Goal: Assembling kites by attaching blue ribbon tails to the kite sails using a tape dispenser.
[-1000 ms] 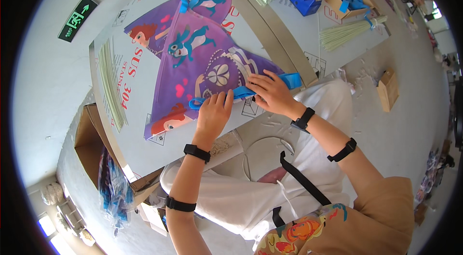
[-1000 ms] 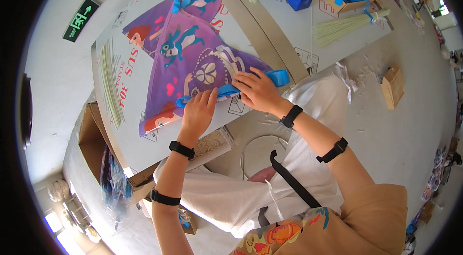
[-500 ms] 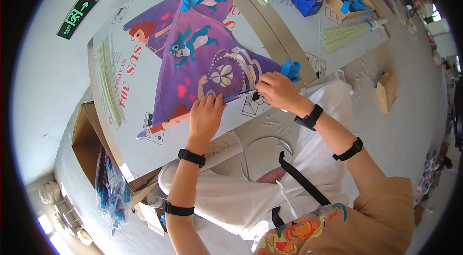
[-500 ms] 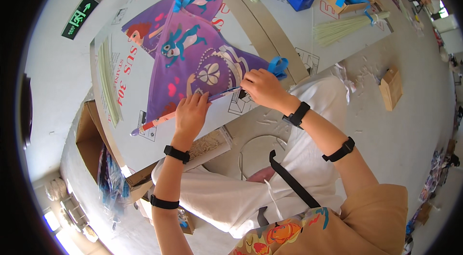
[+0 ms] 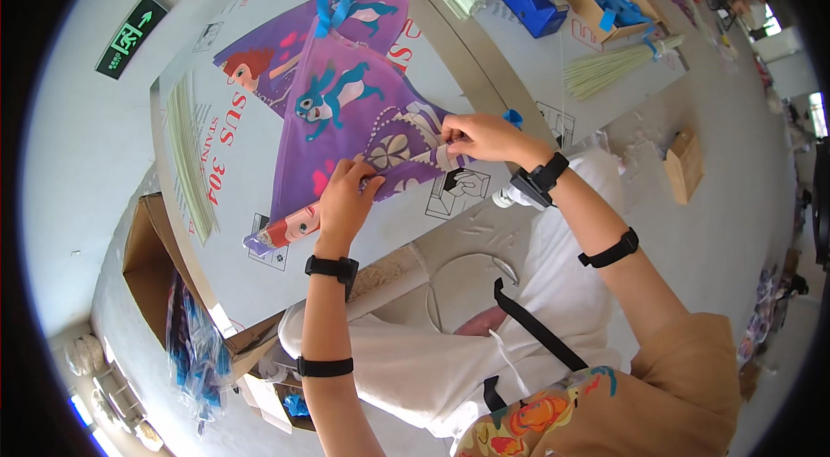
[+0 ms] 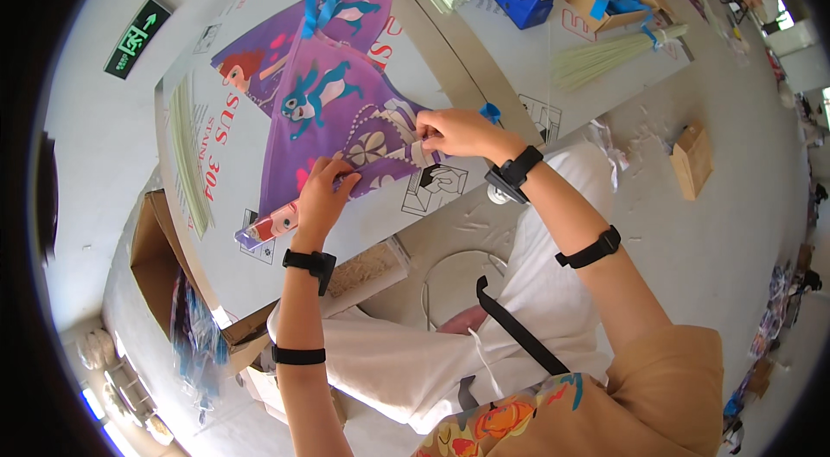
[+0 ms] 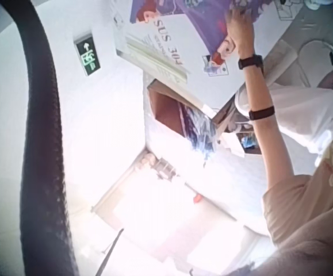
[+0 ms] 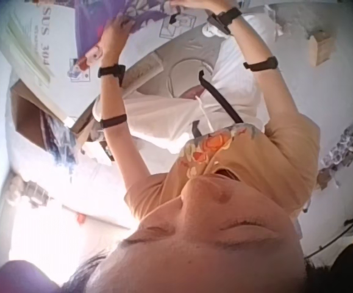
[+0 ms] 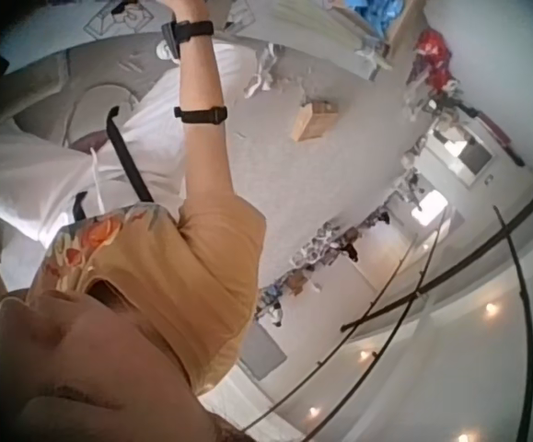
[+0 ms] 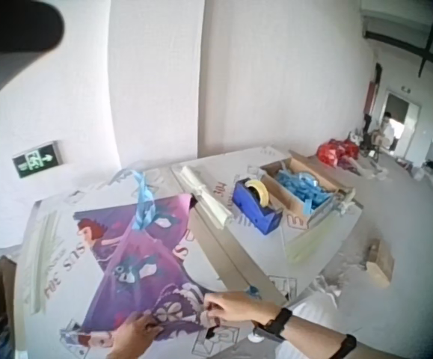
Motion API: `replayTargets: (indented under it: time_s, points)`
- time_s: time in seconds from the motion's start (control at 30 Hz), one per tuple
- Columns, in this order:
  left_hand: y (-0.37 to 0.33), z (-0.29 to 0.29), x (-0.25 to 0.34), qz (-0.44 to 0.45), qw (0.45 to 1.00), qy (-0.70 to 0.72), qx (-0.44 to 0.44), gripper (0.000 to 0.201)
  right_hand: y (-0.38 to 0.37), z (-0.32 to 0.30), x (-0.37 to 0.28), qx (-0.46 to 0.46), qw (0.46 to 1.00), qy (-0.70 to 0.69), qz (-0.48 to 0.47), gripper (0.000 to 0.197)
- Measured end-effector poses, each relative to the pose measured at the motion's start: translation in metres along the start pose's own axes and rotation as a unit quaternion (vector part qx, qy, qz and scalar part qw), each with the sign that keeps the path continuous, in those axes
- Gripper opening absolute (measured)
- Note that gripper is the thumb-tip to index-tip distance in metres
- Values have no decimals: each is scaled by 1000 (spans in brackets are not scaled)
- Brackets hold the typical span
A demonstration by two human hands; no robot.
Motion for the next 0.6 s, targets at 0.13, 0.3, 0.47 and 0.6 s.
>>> replayTargets:
  time_s: [0.13,0.3,0.47,0.6]
  points:
    - [1,-16,-7,23,999,-12,30,13,0,0,10,2,999,-31,12,9]
    - [11,-7,-18,-16,1000,5,8,13,3,-11,16,-10,999,45,21,7]
    - [29,6,-13,-80,994,42,62,15,5,-21,21,20,992,100,76,6]
    - [30,8,-7,-87,994,30,66,16,12,-20,-3,103,958,266,3,8]
Point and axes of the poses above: each hand's wrist, its own y-axis away from the middle knuckle, its own z-axis out of the palm, x = y × z, the point moved 10 cm from there along -y, towards the middle knuckle
